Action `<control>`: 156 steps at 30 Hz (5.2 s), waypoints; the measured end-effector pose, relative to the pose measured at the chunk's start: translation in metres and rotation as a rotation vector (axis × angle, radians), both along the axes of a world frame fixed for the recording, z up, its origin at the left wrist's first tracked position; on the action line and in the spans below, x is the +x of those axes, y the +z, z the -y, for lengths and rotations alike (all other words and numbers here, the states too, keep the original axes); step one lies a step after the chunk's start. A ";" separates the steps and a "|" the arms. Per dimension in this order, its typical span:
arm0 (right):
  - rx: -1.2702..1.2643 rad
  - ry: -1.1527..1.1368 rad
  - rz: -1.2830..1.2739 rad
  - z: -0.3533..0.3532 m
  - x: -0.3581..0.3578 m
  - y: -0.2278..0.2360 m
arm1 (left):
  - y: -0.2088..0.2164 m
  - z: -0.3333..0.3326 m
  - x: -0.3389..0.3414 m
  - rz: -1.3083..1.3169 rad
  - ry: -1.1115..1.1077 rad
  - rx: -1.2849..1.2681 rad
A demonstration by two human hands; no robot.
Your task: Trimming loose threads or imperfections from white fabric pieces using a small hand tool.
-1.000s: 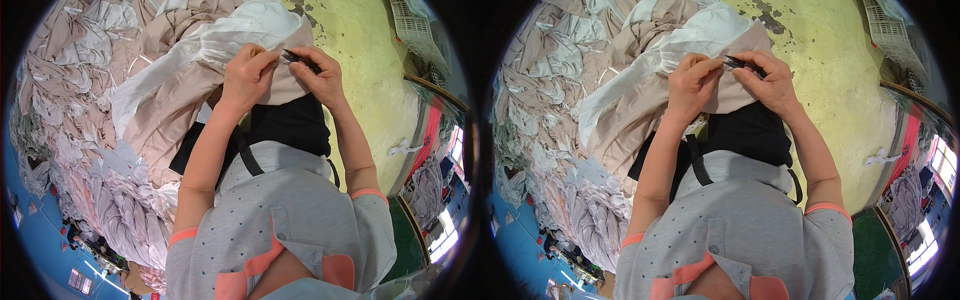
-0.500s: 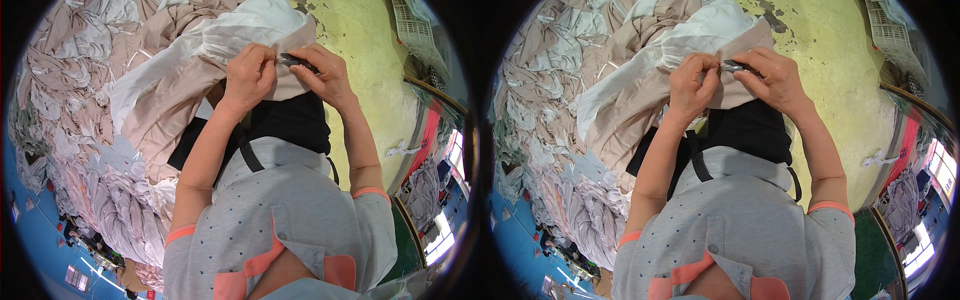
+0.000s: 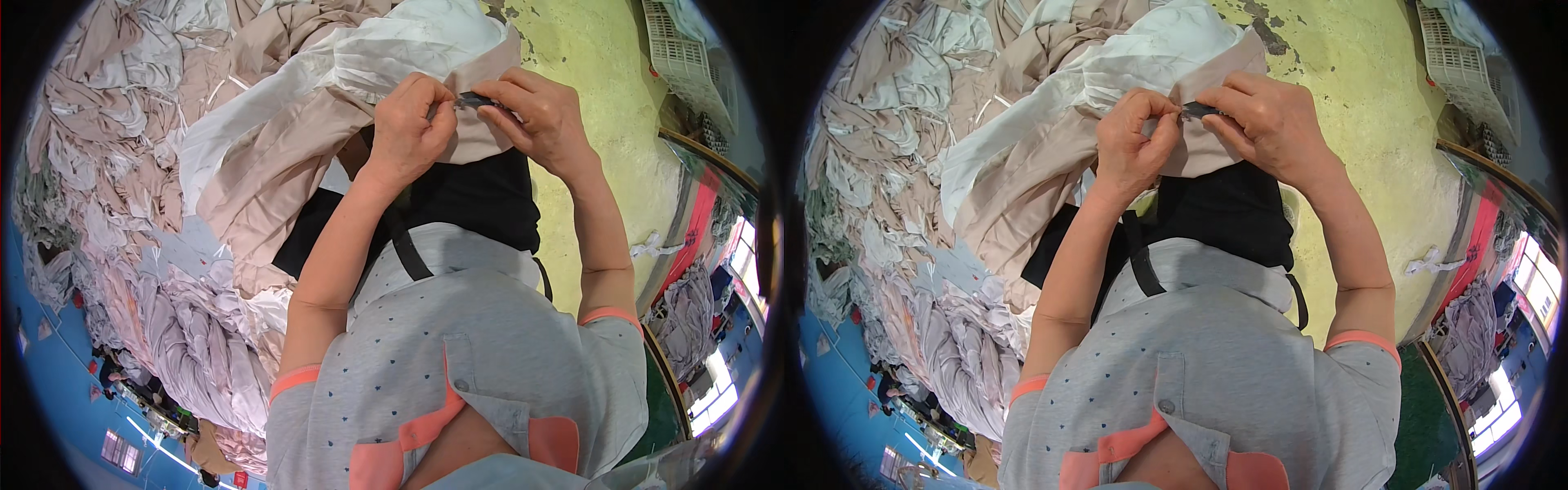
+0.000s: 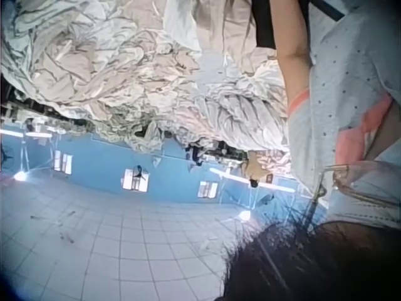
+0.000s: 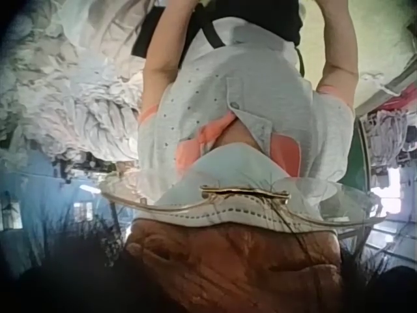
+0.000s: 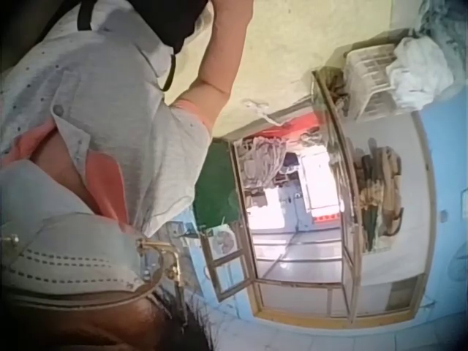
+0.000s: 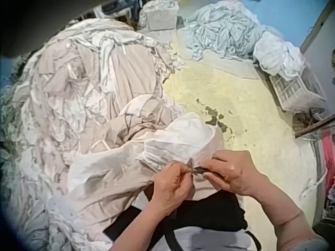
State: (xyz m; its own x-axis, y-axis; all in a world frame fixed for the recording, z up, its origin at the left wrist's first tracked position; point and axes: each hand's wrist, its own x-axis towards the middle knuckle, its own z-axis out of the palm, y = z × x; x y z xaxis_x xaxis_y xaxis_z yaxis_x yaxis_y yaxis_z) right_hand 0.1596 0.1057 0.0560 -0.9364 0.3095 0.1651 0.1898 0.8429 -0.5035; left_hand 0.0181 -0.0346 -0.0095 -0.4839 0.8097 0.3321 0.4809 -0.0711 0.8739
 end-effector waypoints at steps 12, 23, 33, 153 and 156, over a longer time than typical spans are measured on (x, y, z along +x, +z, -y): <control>0.088 0.033 0.046 0.002 -0.002 -0.001 | -0.001 0.000 0.002 0.018 0.001 0.002; 0.130 0.025 0.034 0.002 0.000 0.001 | 0.001 0.004 0.001 0.023 0.005 -0.003; -0.221 -0.249 -0.102 0.007 0.022 -0.012 | -0.034 0.083 -0.037 0.191 -0.360 -0.872; -0.623 -0.394 -0.150 0.029 0.019 -0.045 | -0.003 0.001 0.014 0.271 0.041 -0.303; -0.575 -0.375 -0.134 0.029 0.020 -0.042 | -0.011 0.007 0.013 0.553 0.003 -0.285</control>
